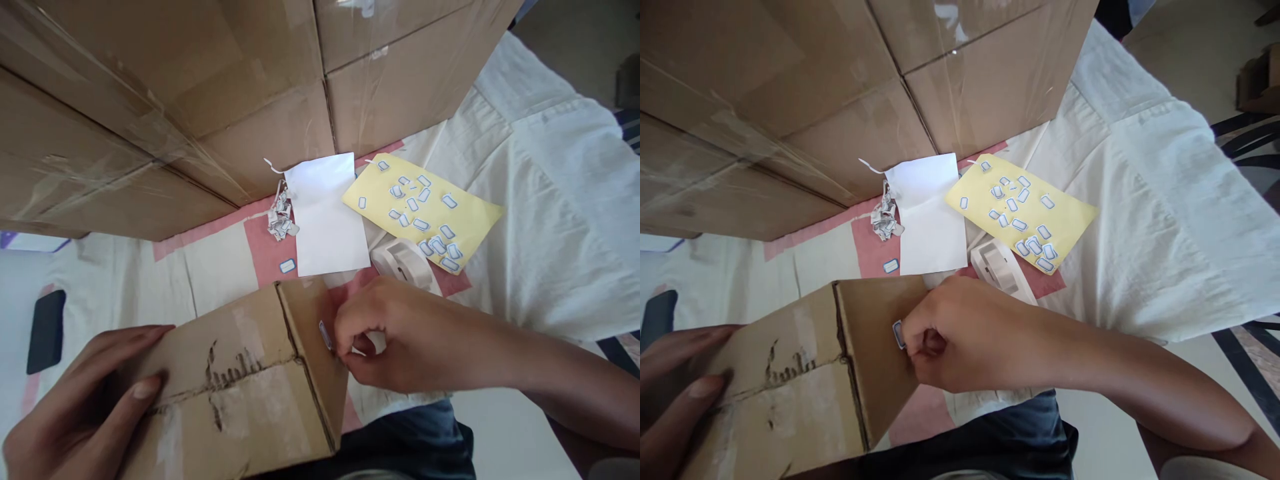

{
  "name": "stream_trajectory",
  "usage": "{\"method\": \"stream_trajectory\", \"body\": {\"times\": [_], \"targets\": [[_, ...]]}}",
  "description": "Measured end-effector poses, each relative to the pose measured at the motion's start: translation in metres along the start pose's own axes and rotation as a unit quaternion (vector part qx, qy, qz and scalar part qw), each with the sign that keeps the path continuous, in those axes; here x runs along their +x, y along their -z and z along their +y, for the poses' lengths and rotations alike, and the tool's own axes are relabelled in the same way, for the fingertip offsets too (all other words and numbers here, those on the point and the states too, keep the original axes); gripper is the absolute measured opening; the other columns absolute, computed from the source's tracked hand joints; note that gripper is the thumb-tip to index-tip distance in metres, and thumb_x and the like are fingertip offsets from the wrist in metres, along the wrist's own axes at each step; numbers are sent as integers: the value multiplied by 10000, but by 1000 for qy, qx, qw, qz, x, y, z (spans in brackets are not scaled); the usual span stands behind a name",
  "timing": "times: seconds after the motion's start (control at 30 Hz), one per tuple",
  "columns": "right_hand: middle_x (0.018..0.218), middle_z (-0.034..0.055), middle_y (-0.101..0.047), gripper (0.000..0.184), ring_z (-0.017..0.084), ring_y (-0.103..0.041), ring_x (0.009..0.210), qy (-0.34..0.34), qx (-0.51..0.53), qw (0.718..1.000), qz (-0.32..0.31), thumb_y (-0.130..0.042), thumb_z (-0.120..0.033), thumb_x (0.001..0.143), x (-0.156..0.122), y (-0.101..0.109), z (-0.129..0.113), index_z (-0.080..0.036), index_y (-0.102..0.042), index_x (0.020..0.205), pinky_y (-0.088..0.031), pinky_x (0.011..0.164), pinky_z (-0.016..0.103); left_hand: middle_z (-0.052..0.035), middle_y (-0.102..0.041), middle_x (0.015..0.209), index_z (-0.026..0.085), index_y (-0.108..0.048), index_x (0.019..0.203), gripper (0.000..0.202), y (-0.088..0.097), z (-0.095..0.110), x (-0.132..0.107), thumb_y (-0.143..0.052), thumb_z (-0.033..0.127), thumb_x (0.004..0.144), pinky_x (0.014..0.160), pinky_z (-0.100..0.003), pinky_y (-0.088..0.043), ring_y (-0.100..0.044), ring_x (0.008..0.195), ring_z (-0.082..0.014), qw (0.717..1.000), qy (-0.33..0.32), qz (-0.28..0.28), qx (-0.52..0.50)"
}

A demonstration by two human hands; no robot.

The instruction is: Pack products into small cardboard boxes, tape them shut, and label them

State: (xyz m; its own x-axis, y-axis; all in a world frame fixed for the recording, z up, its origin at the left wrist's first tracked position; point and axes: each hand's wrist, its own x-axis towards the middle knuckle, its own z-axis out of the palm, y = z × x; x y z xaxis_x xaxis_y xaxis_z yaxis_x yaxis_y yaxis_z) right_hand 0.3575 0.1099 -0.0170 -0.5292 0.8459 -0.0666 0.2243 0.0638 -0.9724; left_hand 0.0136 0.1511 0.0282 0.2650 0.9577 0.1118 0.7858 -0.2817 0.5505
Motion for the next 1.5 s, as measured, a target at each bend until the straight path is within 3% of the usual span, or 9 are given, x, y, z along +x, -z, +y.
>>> {"method": "stream_trajectory", "body": {"times": [0.4,0.53,0.7,0.83,1.0,1.17,1.3,1.4,1.5], "targets": [[663,-69,-536,137,56,-468,583,41,25,999,2,-614,-60,784,4,7,4,-177,-627,714,-370,587,196,-3,-680,1124,378,-713,1022,196,-1,-1,1,-655,454,851,830,-489,-451,-637,1040,-296,1000,25,-1,-3],[721,-48,-603,150,66,-532,633,69,58,994,-63,-611,-34,780,7,9,7,-172,-647,735,-388,611,193,0,-687,1125,388,-714,991,180,-2,-1,1,-644,473,849,838,-506,-455,-639,1060,-311,999,41,1,-8],[729,-40,-615,154,65,-513,623,66,71,995,-22,-606,-30,795,7,10,3,-158,-691,788,-384,606,193,1,-690,1137,393,-718,994,200,-3,-2,-3,-655,493,834,840,-514,-454,-641,1072,-325,999,46,9,-14],[729,-36,-647,161,67,-545,626,53,66,993,-83,-620,-27,804,4,11,0,-155,-713,774,-394,606,193,4,-687,1129,389,-715,1003,198,-2,-2,-3,-645,486,846,837,-495,-467,-640,1073,-314,999,40,4,-11],[750,-34,-678,181,73,-575,646,28,41,999,-12,-594,-58,842,2,13,0,-169,-736,822,-392,610,202,13,-678,1155,386,-706,1022,188,-2,0,-2,-636,465,866,850,-472,-467,-636,1083,-294,999,37,0,1],[737,-42,-678,180,68,-580,633,46,22,995,-85,-603,-46,826,1,15,3,-169,-726,779,-396,623,205,12,-671,1144,390,-705,1033,192,-3,1,0,-634,459,868,866,-461,-444,-631,1083,-289,999,32,-4,-6],[748,-25,-672,170,77,-561,628,32,31,999,10,-583,-96,897,2,20,0,-159,-739,870,-394,600,208,3,-661,1165,378,-695,1026,195,-2,-2,0,-631,472,868,901,-459,-439,-620,1115,-296,999,50,-8,-15],[887,17,-689,155,89,-556,671,87,21,995,49,-620,-158,916,2,22,0,-149,-735,1019,-423,632,217,5,-660,1201,368,-694,1023,233,-1,-6,-1,-623,519,860,931,-457,-448,-618,1137,-300,997,74,-7,-15],[1378,119,-572,708,151,-609,916,138,0,990,11,-774,-291,822,1,18,0,-224,-503,1473,-487,763,258,11,-685,1211,360,-713,1013,299,-1,-12,-2,-644,577,819,919,-454,-482,-639,1120,-308,996,82,23,-10]]}}
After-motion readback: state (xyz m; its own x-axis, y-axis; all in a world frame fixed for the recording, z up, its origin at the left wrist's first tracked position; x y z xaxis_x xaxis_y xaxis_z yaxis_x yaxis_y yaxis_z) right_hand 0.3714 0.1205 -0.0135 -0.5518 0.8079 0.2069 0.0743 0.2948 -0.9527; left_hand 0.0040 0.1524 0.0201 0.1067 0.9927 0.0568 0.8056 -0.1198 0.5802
